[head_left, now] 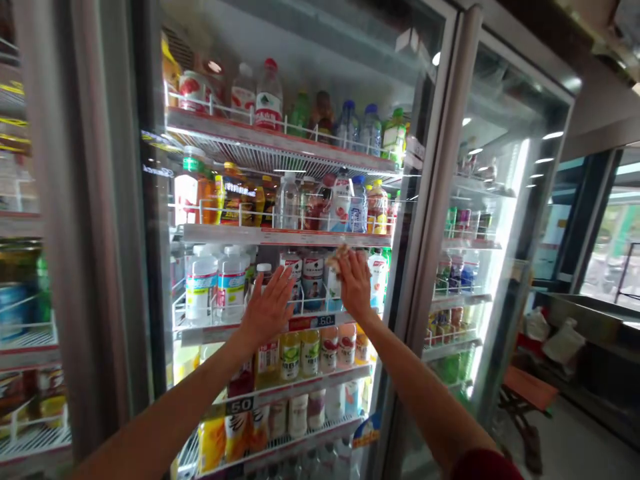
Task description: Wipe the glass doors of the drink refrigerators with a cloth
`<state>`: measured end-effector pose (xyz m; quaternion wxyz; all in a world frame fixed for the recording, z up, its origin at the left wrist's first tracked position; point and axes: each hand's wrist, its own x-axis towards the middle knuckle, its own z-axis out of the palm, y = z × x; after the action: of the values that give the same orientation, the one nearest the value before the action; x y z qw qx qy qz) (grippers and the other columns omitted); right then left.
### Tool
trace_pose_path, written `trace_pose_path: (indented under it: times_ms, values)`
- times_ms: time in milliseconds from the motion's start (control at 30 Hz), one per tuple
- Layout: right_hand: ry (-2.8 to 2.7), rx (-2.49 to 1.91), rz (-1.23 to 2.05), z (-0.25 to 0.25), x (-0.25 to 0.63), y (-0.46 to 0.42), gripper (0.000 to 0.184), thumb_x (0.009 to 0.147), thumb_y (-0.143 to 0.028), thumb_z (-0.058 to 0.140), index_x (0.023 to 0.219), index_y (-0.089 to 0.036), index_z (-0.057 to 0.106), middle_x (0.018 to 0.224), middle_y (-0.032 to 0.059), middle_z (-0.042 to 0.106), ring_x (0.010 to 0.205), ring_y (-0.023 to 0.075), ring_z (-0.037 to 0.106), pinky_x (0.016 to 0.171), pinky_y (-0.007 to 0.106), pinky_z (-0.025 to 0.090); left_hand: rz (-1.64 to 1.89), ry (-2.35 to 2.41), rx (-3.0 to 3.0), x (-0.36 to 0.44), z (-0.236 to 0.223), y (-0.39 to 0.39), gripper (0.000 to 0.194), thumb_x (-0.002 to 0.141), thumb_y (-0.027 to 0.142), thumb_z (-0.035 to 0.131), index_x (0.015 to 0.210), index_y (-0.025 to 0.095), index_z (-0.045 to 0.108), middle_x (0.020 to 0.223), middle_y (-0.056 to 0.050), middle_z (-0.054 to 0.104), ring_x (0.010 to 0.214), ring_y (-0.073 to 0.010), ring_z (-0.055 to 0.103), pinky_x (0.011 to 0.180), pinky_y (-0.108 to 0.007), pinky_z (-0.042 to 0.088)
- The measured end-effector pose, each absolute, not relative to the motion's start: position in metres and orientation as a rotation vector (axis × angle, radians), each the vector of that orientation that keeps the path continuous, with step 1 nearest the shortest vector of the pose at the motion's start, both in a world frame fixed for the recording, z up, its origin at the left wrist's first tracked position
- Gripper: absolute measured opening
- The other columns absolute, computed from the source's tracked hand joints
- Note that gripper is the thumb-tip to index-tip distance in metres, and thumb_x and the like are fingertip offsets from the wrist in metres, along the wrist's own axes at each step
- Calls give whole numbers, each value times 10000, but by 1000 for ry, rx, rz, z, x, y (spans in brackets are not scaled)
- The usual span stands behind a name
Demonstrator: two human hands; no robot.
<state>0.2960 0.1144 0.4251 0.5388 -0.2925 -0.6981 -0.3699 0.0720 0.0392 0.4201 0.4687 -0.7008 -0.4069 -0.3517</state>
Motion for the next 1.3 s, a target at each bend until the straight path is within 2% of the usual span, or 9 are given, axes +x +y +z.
trace_pose_path:
  times_ms: [100, 233, 433, 633, 800, 1000, 1100, 1200, 1300]
  values:
    - [-1588, -733, -878, 424, 311, 119, 458, 864, -130, 391, 1310, -222, 440, 1425, 77, 372, 1385, 232, 175, 1071, 479, 301, -842, -992, -1715, 86, 416, 47, 633, 834, 327, 484, 1395, 155, 247, 1421, -127, 337, 1369, -226, 186, 1121, -493, 92]
    - [-1981, -424, -1064, 388, 333, 119, 393, 854, -163, 440, 1225, -266, 522, 1349, 15, 482, 1363, 197, 249, 1080, 434, 309, -788, -995, -1718, 99, 411, 54, 620, 830, 339, 486, 1386, 161, 277, 1419, -122, 340, 1368, -231, 186, 1122, -495, 75]
    - [-1537, -707, -880, 438, 364, 143, 464, 864, -138, 403, 1322, -209, 419, 1418, 103, 378, 1387, 229, 169, 1072, 488, 292, -825, -1038, -1691, 129, 426, 64, 575, 833, 334, 468, 1358, 138, 339, 1423, -133, 328, 1366, -239, 195, 1122, -495, 79]
    - [-1934, -437, -1033, 399, 389, 143, 422, 844, -137, 460, 1246, -262, 500, 1329, 47, 503, 1362, 193, 252, 1066, 439, 327, -718, -1012, -1730, 146, 415, 66, 527, 840, 314, 453, 1327, 124, 386, 1426, -113, 328, 1364, -230, 207, 1131, -477, 59]
    - [-1440, -774, -819, 445, 401, 161, 465, 870, -143, 380, 1328, -220, 411, 1406, 117, 392, 1377, 227, 202, 1061, 503, 305, -689, -1015, -1746, 156, 410, 66, 537, 838, 298, 456, 1343, 138, 366, 1424, -109, 332, 1356, -230, 228, 1133, -472, 64]
    - [-1873, -444, -936, 379, 388, 142, 454, 829, -110, 458, 1251, -272, 497, 1345, 55, 485, 1359, 205, 261, 1057, 457, 342, -741, -1043, -1733, 127, 415, 52, 622, 834, 304, 481, 1400, 193, 247, 1402, -104, 376, 1347, -224, 254, 1128, -478, 97]
    - [-1843, -457, -882, 410, 368, 142, 447, 841, -144, 464, 1271, -265, 479, 1365, 58, 461, 1361, 212, 255, 1069, 474, 320, -824, -1093, -1651, 103, 431, 45, 665, 840, 359, 486, 1416, 207, 191, 1414, -116, 352, 1349, -237, 244, 1115, -495, 126]
    - [-1542, -612, -737, 462, 336, 143, 471, 875, -167, 398, 1340, -241, 397, 1445, 84, 334, 1383, 240, 182, 1078, 518, 271, -882, -1144, -1584, 82, 441, 39, 695, 837, 379, 498, 1422, 219, 159, 1423, -118, 336, 1353, -239, 233, 1112, -503, 125]
    - [-1661, -519, -807, 462, 301, 130, 481, 877, -152, 385, 1347, -250, 381, 1433, 61, 360, 1389, 225, 159, 1095, 503, 243, -875, -1169, -1570, 59, 437, 30, 701, 839, 372, 501, 1425, 233, 142, 1422, -112, 342, 1351, -235, 239, 1114, -502, 122]
